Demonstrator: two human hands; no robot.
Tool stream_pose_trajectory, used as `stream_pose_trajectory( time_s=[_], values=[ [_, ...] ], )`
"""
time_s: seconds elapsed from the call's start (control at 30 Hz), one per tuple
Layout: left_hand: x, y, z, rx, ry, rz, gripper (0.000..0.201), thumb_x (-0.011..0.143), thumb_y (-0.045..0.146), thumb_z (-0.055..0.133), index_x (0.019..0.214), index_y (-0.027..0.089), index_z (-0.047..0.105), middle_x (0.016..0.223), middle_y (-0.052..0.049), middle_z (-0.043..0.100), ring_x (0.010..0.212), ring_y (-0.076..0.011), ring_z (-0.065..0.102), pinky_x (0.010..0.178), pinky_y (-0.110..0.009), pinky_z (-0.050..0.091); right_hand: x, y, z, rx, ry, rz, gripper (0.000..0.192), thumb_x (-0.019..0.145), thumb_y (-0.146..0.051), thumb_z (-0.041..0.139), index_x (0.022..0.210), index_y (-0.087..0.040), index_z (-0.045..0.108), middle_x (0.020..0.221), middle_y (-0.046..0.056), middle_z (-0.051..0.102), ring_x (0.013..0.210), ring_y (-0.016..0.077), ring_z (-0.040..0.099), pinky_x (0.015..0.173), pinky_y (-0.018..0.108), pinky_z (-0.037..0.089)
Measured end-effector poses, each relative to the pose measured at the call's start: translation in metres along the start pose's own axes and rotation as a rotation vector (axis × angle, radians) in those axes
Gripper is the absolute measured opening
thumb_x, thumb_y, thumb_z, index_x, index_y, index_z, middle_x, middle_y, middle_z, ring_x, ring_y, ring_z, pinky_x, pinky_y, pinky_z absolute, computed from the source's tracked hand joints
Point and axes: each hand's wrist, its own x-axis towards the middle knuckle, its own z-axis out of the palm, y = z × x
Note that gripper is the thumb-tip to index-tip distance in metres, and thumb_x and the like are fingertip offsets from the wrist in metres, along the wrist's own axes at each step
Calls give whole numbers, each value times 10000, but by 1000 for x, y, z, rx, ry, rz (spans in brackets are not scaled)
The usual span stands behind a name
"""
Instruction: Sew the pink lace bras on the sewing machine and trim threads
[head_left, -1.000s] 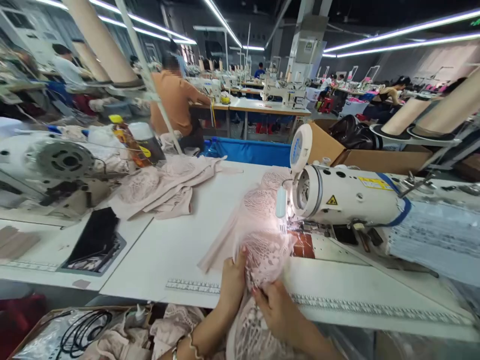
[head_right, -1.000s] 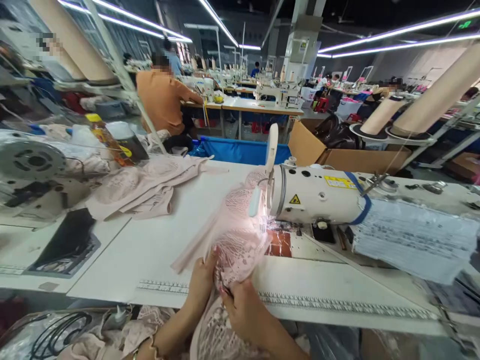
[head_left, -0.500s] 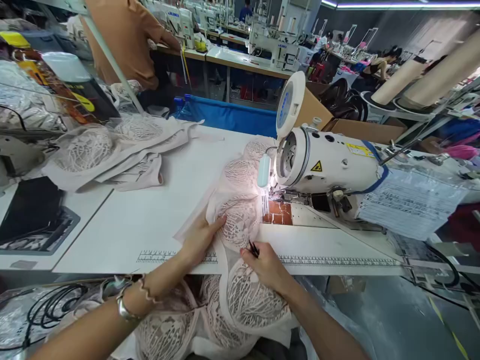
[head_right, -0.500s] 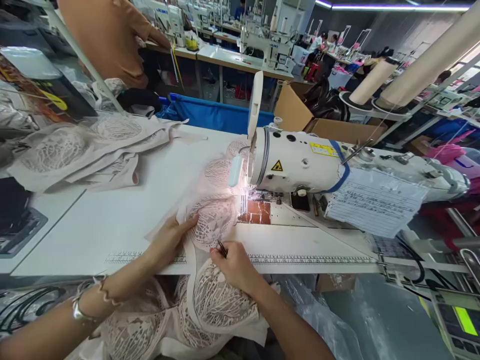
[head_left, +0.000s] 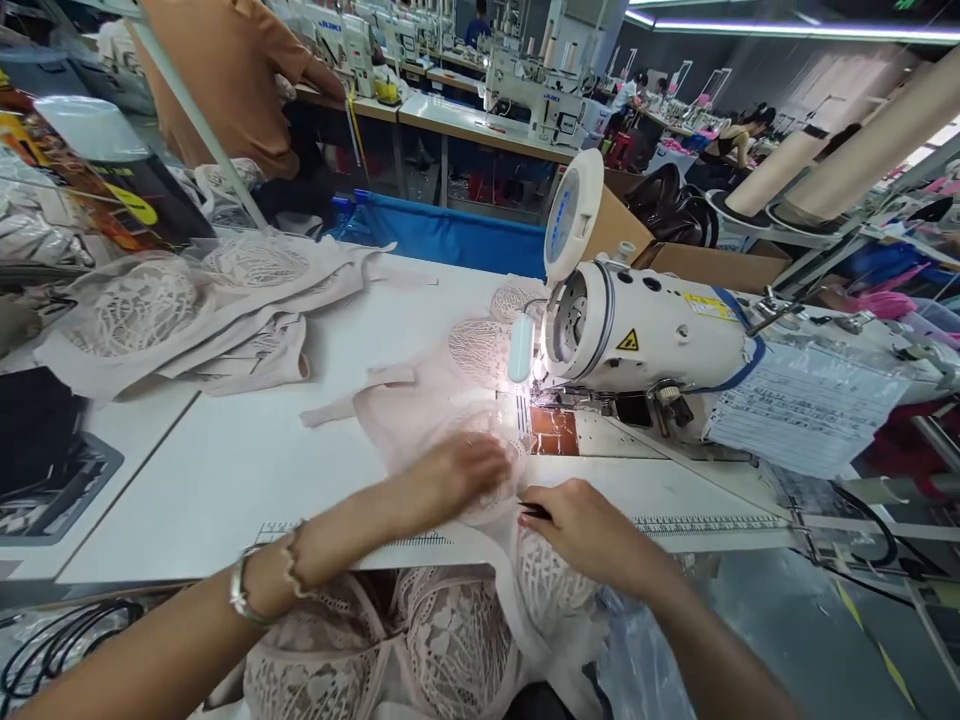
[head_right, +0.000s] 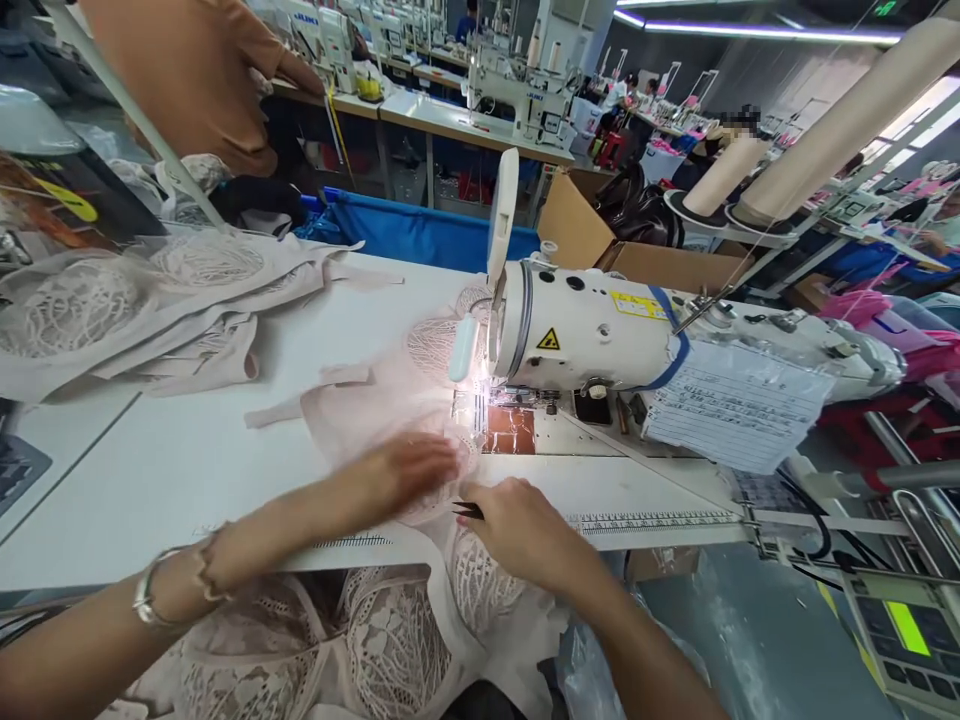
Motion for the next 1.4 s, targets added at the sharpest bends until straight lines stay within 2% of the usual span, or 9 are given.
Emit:
stream_pose_trajectory(
  time_s=[0.1, 0.2, 0.37, 0.47, 0.6, 0.73, 0.9, 1.1, 1.4],
  values=[
    [28, 25, 32, 43, -179, 70, 414, 973, 307, 525, 1339, 116, 536, 1468, -191, 510, 1353, -345, 471, 1143, -553, 357, -3, 16, -37, -120, -50, -122, 256, 876, -225, 669, 634, -211, 588, 589, -20, 591, 537, 140, 497, 567, 281, 259],
    [50, 23, 43, 36, -177, 14, 557, 889, 407, 632, 1346, 106, 529, 1481, -244, 464, 1392, -397, 411, 1140, -600, 342, 5, 41, -50, -309, 92, -86, 282, 849, -136, 645, 588, -209, 567, 560, -2, 550, 522, 150, 464, 562, 300, 236],
    [67, -17, 36, -267, -115, 62, 327, 990, 322, 464, 1223, 150, 614, 1314, -148, 645, 1265, -267, 574, 1086, -427, 453, 54, 65, -13, -253, 453, 116, 204, 872, -128, 593, 1055, -205, 639, 1025, 78, 676, 751, 185, 601, 630, 275, 343],
    [71, -32, 37, -388, -81, -2, 348, 1022, 214, 313, 1068, 202, 658, 1075, -54, 740, 981, -152, 696, 873, -274, 550, 80, 67, 12, -87, 601, 220, 77, 888, -206, 610, 961, -214, 633, 989, 48, 689, 830, 190, 612, 642, 262, 353],
    [68, -26, 46, -279, 2, -138, 339, 980, 164, 320, 1073, 131, 644, 1105, -152, 704, 1026, -250, 661, 860, -405, 549, 90, 68, 25, 2, 746, 233, 135, 896, -210, 590, 761, -213, 602, 826, 12, 676, 737, 166, 570, 621, 259, 319],
    [56, -6, 51, 67, -5, -62, 475, 1005, 274, 384, 1343, -27, 527, 1424, -278, 530, 1330, -379, 494, 1075, -544, 415, 83, 68, 27, 0, 782, 140, 224, 906, -234, 579, 686, -209, 548, 761, 5, 620, 706, 155, 536, 638, 260, 344],
    [53, 5, 50, 453, -43, 31, 522, 1017, 279, 373, 1288, -125, 564, 1327, -328, 592, 1241, -400, 576, 1072, -518, 399, 77, 66, 30, -42, 793, 132, 166, 893, -245, 598, 734, -216, 559, 843, 20, 625, 786, 172, 568, 669, 258, 383],
    [60, 1, 48, 424, -59, 50, 507, 1009, 295, 388, 1242, -100, 603, 1317, -332, 594, 1162, -387, 605, 973, -507, 455, 80, 71, 35, -85, 749, 112, 85, 897, -147, 521, 853, -206, 562, 792, 21, 663, 704, 166, 611, 646, 248, 414],
    [63, -10, 46, 277, -30, 99, 422, 999, 306, 388, 1109, 8, 666, 1254, -279, 641, 1177, -387, 597, 981, -522, 455, 83, 68, 44, -348, 803, -44, 277, 1015, -139, 382, 1028, -125, 658, 773, 82, 687, 689, 184, 670, 632, 267, 453]
  ],
)
